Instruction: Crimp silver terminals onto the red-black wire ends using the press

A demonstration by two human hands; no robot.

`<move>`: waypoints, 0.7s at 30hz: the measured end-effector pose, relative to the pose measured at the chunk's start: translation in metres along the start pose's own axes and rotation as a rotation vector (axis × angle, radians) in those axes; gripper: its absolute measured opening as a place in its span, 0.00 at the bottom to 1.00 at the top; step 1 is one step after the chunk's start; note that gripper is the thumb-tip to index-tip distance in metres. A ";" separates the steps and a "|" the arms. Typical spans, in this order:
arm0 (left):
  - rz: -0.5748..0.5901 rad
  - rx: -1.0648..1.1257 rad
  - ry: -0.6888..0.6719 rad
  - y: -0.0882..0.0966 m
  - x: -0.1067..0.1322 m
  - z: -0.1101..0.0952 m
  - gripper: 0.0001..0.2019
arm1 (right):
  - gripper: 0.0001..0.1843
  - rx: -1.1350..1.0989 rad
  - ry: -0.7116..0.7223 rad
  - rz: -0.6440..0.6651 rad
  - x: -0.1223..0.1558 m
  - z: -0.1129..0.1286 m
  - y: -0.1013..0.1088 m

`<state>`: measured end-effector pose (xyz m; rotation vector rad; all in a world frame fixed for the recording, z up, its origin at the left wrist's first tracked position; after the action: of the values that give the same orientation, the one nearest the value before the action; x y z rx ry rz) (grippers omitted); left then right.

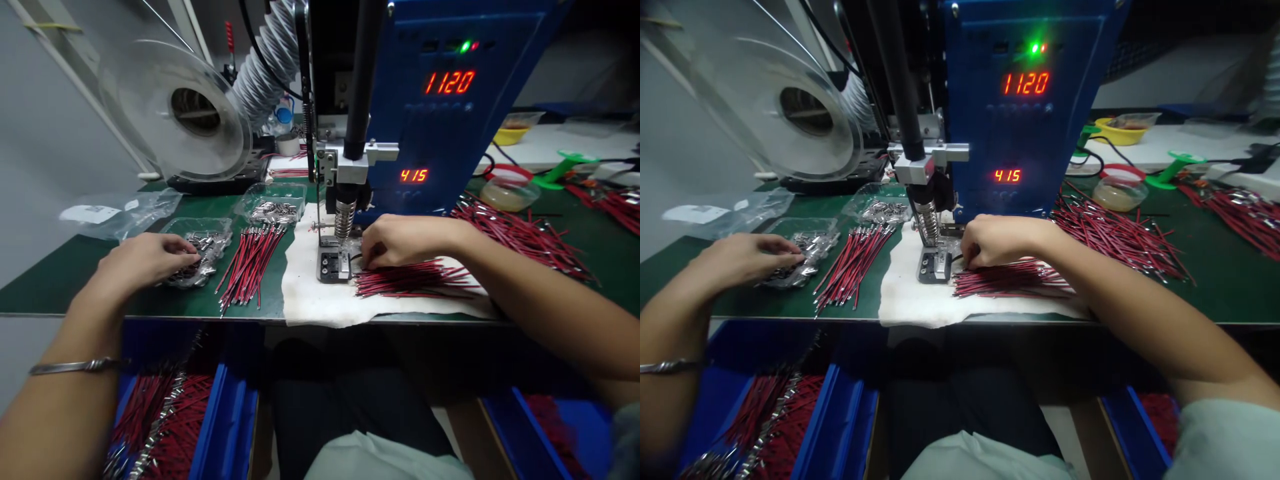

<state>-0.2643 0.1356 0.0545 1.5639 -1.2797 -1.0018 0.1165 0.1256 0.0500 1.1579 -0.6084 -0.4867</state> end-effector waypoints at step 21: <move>-0.455 0.719 -0.135 0.002 0.069 -0.107 0.11 | 0.08 0.019 0.025 -0.104 0.016 -0.005 -0.002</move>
<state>-0.1530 0.0807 0.0853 2.4539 -1.5100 -0.9800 0.1319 0.1182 0.0503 1.2164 -0.5341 -0.5557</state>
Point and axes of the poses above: each hand's wrist, its own x-axis away from the middle knuckle, its own y-axis out of the back of the hand, z = x × y, the point moved 9 cm from there along -x, towards the middle knuckle, and after that the axes turned 7 degrees about -y, right-handed, at the moved point
